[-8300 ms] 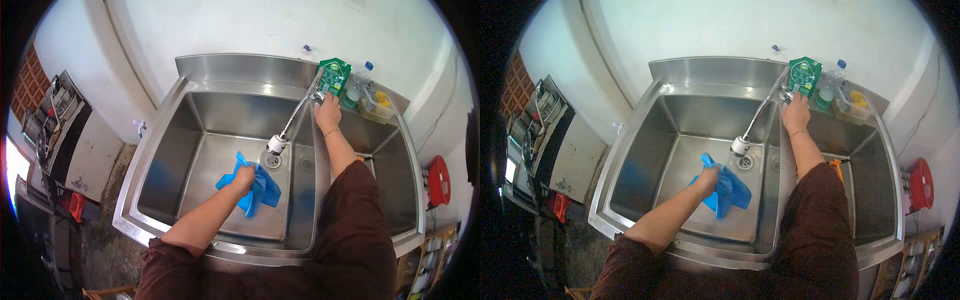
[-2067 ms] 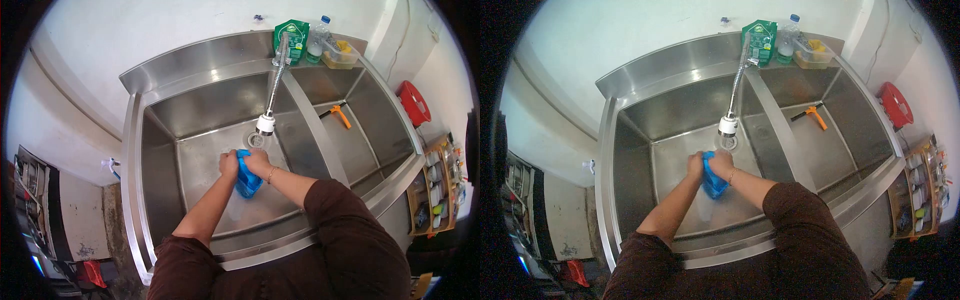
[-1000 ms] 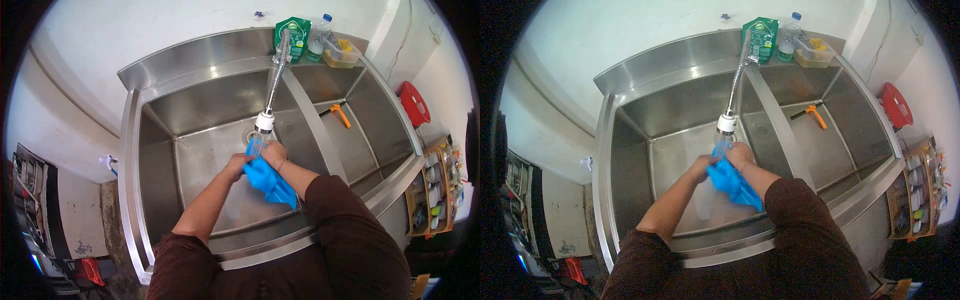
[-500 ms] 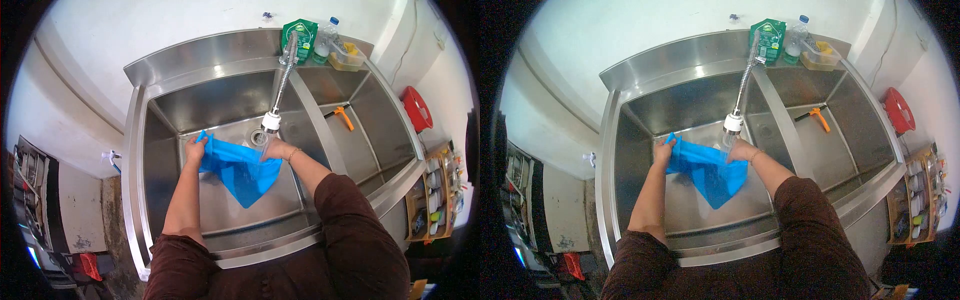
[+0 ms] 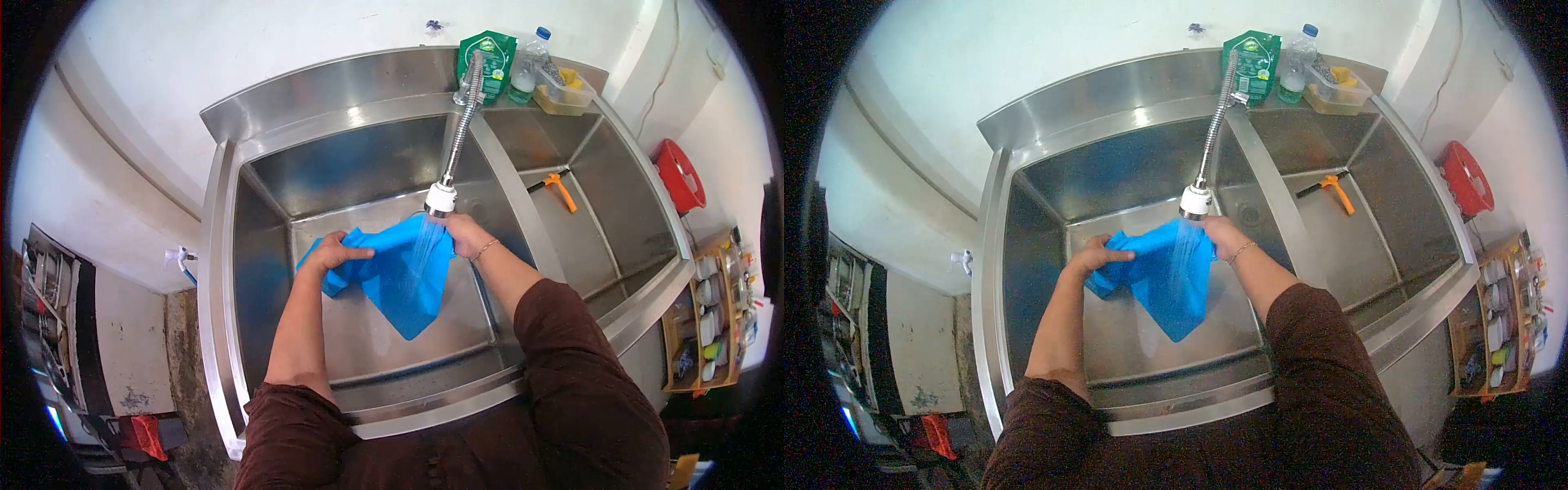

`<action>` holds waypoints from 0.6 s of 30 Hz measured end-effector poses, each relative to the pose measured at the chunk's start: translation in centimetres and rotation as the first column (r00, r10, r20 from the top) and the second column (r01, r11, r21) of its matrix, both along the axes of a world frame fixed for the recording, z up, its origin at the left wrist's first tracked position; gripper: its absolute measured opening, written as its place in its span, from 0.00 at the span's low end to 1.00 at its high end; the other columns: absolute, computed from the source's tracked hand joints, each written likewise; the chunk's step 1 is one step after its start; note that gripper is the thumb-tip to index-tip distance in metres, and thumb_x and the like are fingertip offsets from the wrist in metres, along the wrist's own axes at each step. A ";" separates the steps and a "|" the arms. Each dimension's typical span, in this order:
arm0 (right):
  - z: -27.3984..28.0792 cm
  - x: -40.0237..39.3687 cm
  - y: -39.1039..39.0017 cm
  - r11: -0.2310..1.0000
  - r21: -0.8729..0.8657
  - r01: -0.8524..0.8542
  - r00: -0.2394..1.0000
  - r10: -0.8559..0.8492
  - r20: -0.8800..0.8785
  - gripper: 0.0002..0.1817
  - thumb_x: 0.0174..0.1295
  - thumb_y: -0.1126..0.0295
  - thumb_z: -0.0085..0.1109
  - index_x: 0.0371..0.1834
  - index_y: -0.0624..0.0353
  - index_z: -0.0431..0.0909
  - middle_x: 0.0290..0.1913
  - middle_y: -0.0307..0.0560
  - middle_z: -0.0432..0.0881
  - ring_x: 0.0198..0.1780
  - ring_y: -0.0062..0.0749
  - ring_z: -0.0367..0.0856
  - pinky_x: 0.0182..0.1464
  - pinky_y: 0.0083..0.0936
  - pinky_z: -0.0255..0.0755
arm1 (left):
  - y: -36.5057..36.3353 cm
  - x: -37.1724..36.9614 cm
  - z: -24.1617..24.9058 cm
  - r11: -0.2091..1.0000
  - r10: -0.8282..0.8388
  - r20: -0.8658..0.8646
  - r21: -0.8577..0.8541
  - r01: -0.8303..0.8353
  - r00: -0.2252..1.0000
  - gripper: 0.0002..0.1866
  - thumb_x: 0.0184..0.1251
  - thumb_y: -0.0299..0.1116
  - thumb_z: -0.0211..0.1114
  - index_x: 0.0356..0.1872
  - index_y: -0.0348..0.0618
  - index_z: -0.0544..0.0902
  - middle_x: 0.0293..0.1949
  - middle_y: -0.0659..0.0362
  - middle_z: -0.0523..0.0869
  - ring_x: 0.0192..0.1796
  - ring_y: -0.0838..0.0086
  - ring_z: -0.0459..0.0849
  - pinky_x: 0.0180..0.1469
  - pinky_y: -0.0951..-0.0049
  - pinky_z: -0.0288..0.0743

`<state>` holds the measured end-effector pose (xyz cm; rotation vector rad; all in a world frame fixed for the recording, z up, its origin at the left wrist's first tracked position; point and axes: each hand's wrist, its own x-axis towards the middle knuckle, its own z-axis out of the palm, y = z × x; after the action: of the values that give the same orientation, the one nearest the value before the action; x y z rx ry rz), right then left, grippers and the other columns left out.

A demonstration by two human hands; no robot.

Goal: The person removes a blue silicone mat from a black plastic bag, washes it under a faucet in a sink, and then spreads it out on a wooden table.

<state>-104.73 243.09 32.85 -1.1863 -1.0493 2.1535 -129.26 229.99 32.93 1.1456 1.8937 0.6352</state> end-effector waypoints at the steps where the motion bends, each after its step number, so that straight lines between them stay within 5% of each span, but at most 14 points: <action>1: 0.0 0.1 -0.1 0.996 -0.001 -0.088 0.995 0.088 -0.035 0.11 0.54 0.72 0.61 0.38 0.67 0.77 0.35 0.47 0.81 0.35 0.30 0.81 0.36 0.31 0.77 | 0.2 -0.3 -0.9 1.000 0.001 0.001 0.001 -0.001 1.000 0.21 0.53 0.41 0.67 0.44 0.37 0.79 0.40 0.54 0.82 0.43 0.67 0.79 0.48 0.66 0.71; 4: 0.4 -0.4 -0.7 0.982 0.050 -0.183 0.979 0.187 -0.086 0.11 0.53 0.73 0.62 0.38 0.67 0.76 0.36 0.47 0.81 0.35 0.29 0.81 0.37 0.29 0.77 | 0.8 -0.5 -3.5 0.996 0.090 0.245 -0.024 -0.087 0.965 0.21 0.55 0.39 0.64 0.47 0.36 0.77 0.43 0.53 0.81 0.46 0.65 0.79 0.50 0.64 0.70; 6: 0.2 -0.8 -1.4 0.977 0.096 -0.190 0.974 0.200 -0.103 0.11 0.52 0.74 0.62 0.37 0.66 0.76 0.37 0.46 0.81 0.36 0.28 0.81 0.38 0.28 0.77 | 1.5 2.9 -3.6 0.969 0.244 0.727 -0.166 -0.181 0.641 0.22 0.59 0.40 0.57 0.50 0.34 0.74 0.48 0.52 0.79 0.49 0.64 0.77 0.53 0.62 0.67; 8: -0.2 -1.1 -2.5 0.902 0.015 -0.431 0.902 0.431 -0.010 0.16 0.47 0.72 0.66 0.39 0.67 0.76 0.37 0.50 0.82 0.38 0.32 0.82 0.41 0.29 0.76 | 3.6 6.1 -8.1 0.991 0.125 0.887 -0.095 -0.090 0.445 0.23 0.62 0.43 0.49 0.50 0.33 0.72 0.52 0.51 0.76 0.53 0.63 0.73 0.58 0.58 0.62; 9: -0.6 -1.2 -2.8 0.903 0.015 -0.429 0.903 0.430 -0.007 0.16 0.47 0.72 0.66 0.39 0.67 0.76 0.37 0.50 0.82 0.38 0.32 0.82 0.41 0.29 0.76 | 3.9 8.1 -7.4 0.992 0.124 0.888 -0.094 -0.088 0.442 0.23 0.62 0.43 0.49 0.50 0.33 0.72 0.52 0.51 0.76 0.53 0.63 0.73 0.58 0.58 0.62; 10: -1.5 -1.3 -3.0 0.757 0.320 -0.569 0.787 0.389 0.478 0.17 0.46 0.68 0.66 0.38 0.66 0.77 0.37 0.52 0.82 0.39 0.36 0.82 0.42 0.29 0.75 | 3.8 10.1 -5.9 0.999 0.038 0.895 -0.024 -0.037 0.445 0.24 0.62 0.45 0.47 0.50 0.35 0.72 0.52 0.51 0.76 0.53 0.63 0.73 0.59 0.59 0.60; 11: -2.6 -1.4 -2.9 0.472 0.455 -0.755 0.561 0.106 0.821 0.18 0.45 0.65 0.67 0.37 0.65 0.78 0.36 0.55 0.81 0.40 0.39 0.82 0.44 0.30 0.74 | 3.4 11.2 -4.7 0.999 -0.047 0.895 0.046 0.012 0.444 0.25 0.63 0.48 0.45 0.50 0.36 0.72 0.51 0.51 0.76 0.53 0.62 0.72 0.59 0.59 0.59; 12: -3.2 -1.6 -1.8 0.468 0.479 -0.743 0.552 0.023 0.833 0.19 0.45 0.57 0.64 0.32 0.63 0.80 0.32 0.60 0.81 0.40 0.46 0.81 0.43 0.34 0.74 | 3.3 11.4 -4.3 0.999 -0.047 0.895 0.045 0.014 0.443 0.25 0.63 0.48 0.45 0.50 0.36 0.72 0.51 0.51 0.76 0.53 0.62 0.72 0.59 0.59 0.59; 13: -3.8 -1.1 -1.1 0.469 0.482 -0.740 0.554 0.019 0.833 0.19 0.45 0.57 0.64 0.32 0.63 0.80 0.32 0.60 0.81 0.40 0.46 0.81 0.43 0.34 0.74 | 3.4 11.3 -3.7 0.987 0.151 0.775 -0.078 -0.144 0.614 0.26 0.63 0.49 0.44 0.51 0.37 0.72 0.51 0.51 0.76 0.53 0.63 0.72 0.58 0.60 0.60; 14: -1.3 -0.7 -1.8 0.653 0.563 -0.507 0.685 -0.091 0.723 0.19 0.47 0.55 0.62 0.29 0.62 0.81 0.31 0.60 0.81 0.39 0.47 0.81 0.42 0.35 0.73 | 3.3 11.3 -3.2 0.933 0.352 0.595 -0.162 -0.320 0.723 0.27 0.64 0.51 0.43 0.52 0.38 0.71 0.50 0.51 0.77 0.53 0.64 0.73 0.57 0.61 0.61; 15: 0.0 -0.5 -2.4 0.777 0.586 -0.228 0.763 -0.231 0.603 0.19 0.49 0.53 0.59 0.27 0.61 0.81 0.30 0.60 0.81 0.38 0.47 0.81 0.41 0.36 0.73 | 2.9 11.6 -2.4 0.933 0.352 0.593 -0.164 -0.320 0.724 0.27 0.64 0.51 0.43 0.52 0.38 0.71 0.50 0.51 0.77 0.53 0.64 0.73 0.57 0.61 0.61; 16: -1.9 -0.9 -1.9 0.766 0.622 -0.159 0.846 -0.219 0.485 0.21 0.48 0.51 0.60 0.26 0.62 0.81 0.30 0.61 0.81 0.37 0.48 0.81 0.39 0.38 0.73 | 2.4 12.0 -1.5 0.857 0.513 0.652 -0.353 -0.375 0.558 0.29 0.63 0.54 0.43 0.53 0.40 0.71 0.49 0.52 0.77 0.51 0.66 0.73 0.55 0.64 0.63; 17: -1.3 -1.6 -3.1 0.771 0.581 -0.262 0.806 -0.157 0.571 0.23 0.49 0.49 0.59 0.28 0.62 0.81 0.30 0.61 0.81 0.37 0.49 0.81 0.39 0.38 0.72 | 2.2 12.3 -1.1 0.753 0.656 0.659 -0.534 -0.385 0.368 0.31 0.63 0.58 0.43 0.53 0.41 0.71 0.47 0.53 0.78 0.50 0.68 0.74 0.53 0.67 0.64; 18: -0.4 -2.8 -5.0 0.768 0.529 -0.361 0.752 -0.095 0.652 0.24 0.51 0.48 0.57 0.29 0.62 0.81 0.31 0.62 0.81 0.37 0.50 0.81 0.39 0.39 0.72 | 2.0 12.3 -3.9 0.754 0.654 0.661 -0.533 -0.383 0.368 0.31 0.63 0.58 0.43 0.53 0.41 0.71 0.47 0.53 0.78 0.50 0.68 0.74 0.53 0.67 0.64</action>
<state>-107.52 238.04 32.42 -1.5501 -2.0238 1.2266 -116.95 232.03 29.04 -0.1030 1.3641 0.9833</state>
